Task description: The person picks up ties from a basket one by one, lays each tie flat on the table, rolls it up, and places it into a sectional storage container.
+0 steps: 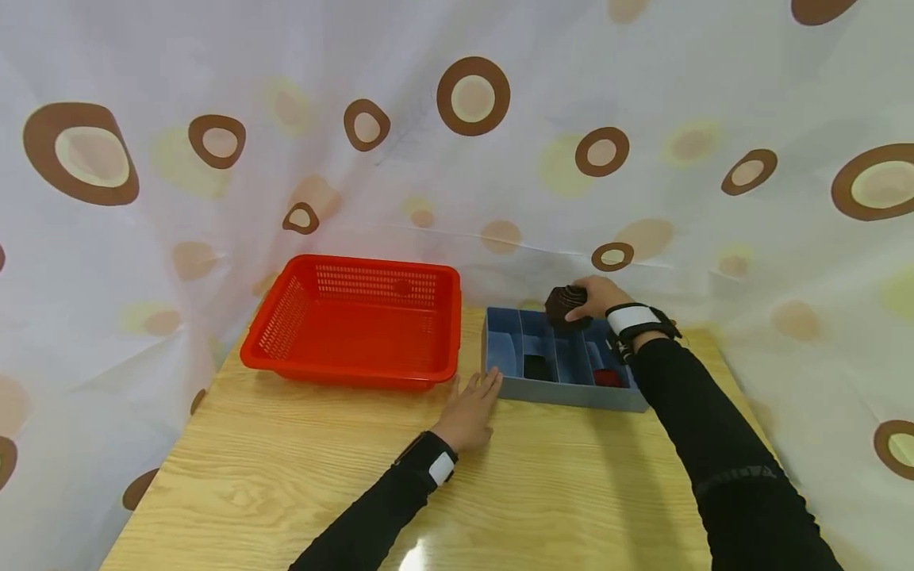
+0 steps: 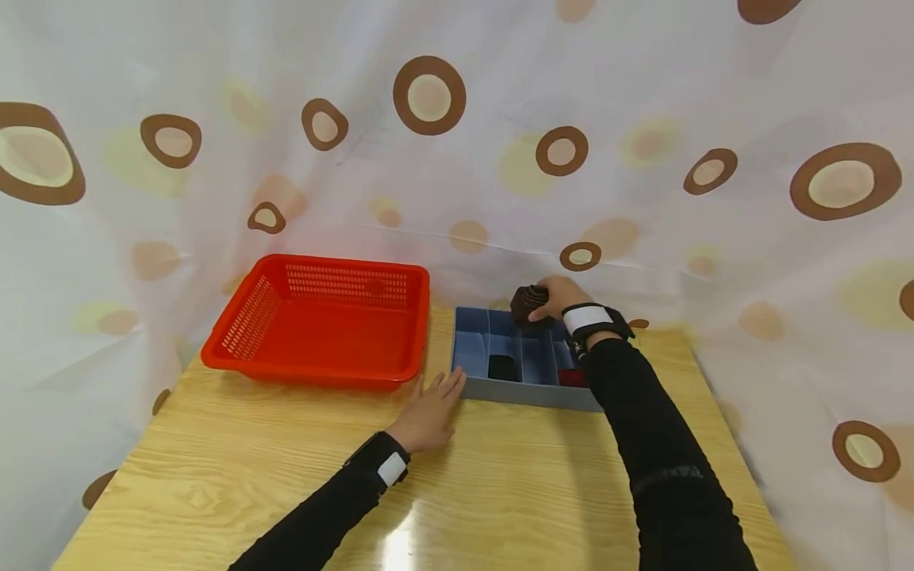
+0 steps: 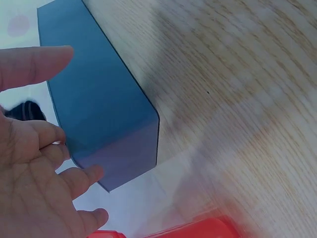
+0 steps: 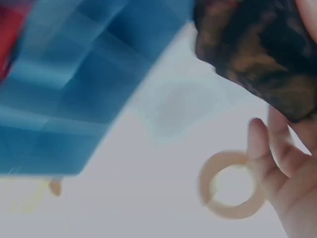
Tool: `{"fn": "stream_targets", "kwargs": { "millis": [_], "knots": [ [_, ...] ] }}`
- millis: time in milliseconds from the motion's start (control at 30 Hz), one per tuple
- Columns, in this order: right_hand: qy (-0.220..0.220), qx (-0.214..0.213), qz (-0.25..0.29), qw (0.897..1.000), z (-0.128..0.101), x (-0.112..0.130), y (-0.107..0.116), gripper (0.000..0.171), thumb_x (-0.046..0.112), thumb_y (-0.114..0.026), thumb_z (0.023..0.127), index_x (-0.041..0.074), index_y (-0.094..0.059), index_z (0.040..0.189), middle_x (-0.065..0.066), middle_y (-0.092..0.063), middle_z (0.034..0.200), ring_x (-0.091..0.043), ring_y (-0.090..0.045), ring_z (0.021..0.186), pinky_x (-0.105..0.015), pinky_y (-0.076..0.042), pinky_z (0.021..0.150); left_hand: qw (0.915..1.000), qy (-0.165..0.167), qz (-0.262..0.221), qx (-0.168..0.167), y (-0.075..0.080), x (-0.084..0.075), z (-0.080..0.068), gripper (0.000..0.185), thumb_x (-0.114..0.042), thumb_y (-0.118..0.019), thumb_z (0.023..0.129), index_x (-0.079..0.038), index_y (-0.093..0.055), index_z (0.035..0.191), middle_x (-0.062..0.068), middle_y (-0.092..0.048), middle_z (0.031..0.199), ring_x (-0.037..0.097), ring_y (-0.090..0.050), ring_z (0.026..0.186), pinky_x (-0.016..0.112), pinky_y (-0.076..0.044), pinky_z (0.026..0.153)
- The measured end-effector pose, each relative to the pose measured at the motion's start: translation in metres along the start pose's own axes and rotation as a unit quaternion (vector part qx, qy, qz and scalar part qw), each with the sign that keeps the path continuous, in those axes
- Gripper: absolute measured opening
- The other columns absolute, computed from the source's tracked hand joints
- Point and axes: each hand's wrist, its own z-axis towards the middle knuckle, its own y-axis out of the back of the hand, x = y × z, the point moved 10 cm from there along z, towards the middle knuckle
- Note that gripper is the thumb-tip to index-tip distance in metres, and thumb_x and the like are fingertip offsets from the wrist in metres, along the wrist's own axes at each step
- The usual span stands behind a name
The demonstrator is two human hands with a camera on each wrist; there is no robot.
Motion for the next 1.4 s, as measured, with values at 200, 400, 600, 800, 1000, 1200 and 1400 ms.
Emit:
{"fn": "stream_targets", "kwargs": {
  "millis": [200, 400, 600, 800, 1000, 1200, 1400],
  "knots": [
    [-0.009, -0.064, -0.075, 0.995, -0.018, -0.011, -0.021, 0.05, 0.018, -0.079, 0.074, -0.007, -0.06, 0.113, -0.025, -0.065, 0.103, -0.038, -0.058, 0.089, -0.05, -0.048, 0.081, 0.9999, 0.006, 0.002, -0.008, 0.005, 0.003, -0.004, 0.084, -0.024, -0.068, 0.083, -0.012, -0.02, 0.151, 0.002, -0.017, 0.158, 0.03, -0.027, 0.142, 0.057, -0.014, 0.114],
    [0.009, -0.113, -0.164, 0.98, -0.026, -0.002, -0.031, 0.047, 0.017, -0.083, 0.068, -0.003, -0.064, 0.106, -0.022, -0.069, 0.096, -0.038, -0.056, 0.085, -0.051, -0.048, 0.082, 0.9997, -0.001, -0.015, -0.019, 0.006, -0.003, -0.003, 0.084, -0.023, -0.069, 0.082, -0.012, -0.022, 0.15, 0.002, -0.019, 0.158, 0.031, -0.027, 0.142, 0.058, -0.012, 0.114],
    [0.028, -0.074, -0.143, 0.986, -0.025, 0.003, -0.034, 0.049, 0.015, -0.083, 0.069, -0.001, -0.064, 0.11, -0.021, -0.067, 0.101, -0.038, -0.056, 0.09, -0.054, -0.045, 0.084, 0.9995, -0.001, -0.024, -0.021, 0.009, -0.004, -0.005, 0.083, -0.021, -0.069, 0.081, -0.012, -0.023, 0.15, 0.003, -0.021, 0.157, 0.032, -0.028, 0.142, 0.058, -0.012, 0.114],
    [0.105, -0.052, -0.206, 0.971, -0.034, 0.016, -0.044, 0.051, 0.02, -0.084, 0.067, 0.004, -0.065, 0.111, -0.015, -0.068, 0.102, -0.034, -0.055, 0.093, -0.053, -0.044, 0.085, 0.9995, -0.001, -0.027, -0.02, 0.011, -0.005, -0.005, 0.083, -0.021, -0.069, 0.081, -0.011, -0.024, 0.15, 0.004, -0.023, 0.157, 0.032, -0.029, 0.141, 0.059, -0.013, 0.114],
    [0.159, -0.075, -0.214, 0.961, -0.046, 0.017, -0.052, 0.055, 0.02, -0.084, 0.067, 0.004, -0.063, 0.116, -0.013, -0.066, 0.109, -0.032, -0.052, 0.1, -0.052, -0.04, 0.091, 0.9994, -0.001, -0.033, -0.012, 0.007, -0.004, -0.004, 0.083, -0.021, -0.068, 0.081, -0.011, -0.023, 0.15, 0.004, -0.021, 0.157, 0.031, -0.027, 0.142, 0.058, -0.012, 0.114],
    [0.087, 0.018, -0.088, 0.992, -0.031, -0.001, -0.053, 0.053, 0.018, -0.08, 0.072, 0.003, -0.061, 0.12, -0.018, -0.063, 0.112, -0.038, -0.053, 0.105, -0.058, -0.036, 0.093, 0.9995, 0.004, -0.027, -0.012, 0.007, -0.002, -0.005, 0.085, -0.022, -0.069, 0.08, -0.011, -0.023, 0.15, 0.004, -0.021, 0.157, 0.031, -0.028, 0.142, 0.058, -0.012, 0.114],
    [0.036, 0.138, 0.016, 0.99, -0.016, -0.02, -0.058, 0.047, 0.018, -0.076, 0.078, -0.005, -0.061, 0.116, -0.016, -0.064, 0.101, -0.024, -0.056, 0.082, -0.036, -0.044, 0.074, 0.9994, 0.006, -0.033, -0.007, 0.005, -0.004, -0.003, 0.085, -0.021, -0.069, 0.08, -0.011, -0.022, 0.15, 0.003, -0.021, 0.157, 0.03, -0.027, 0.142, 0.058, -0.012, 0.114]
  ]
}}
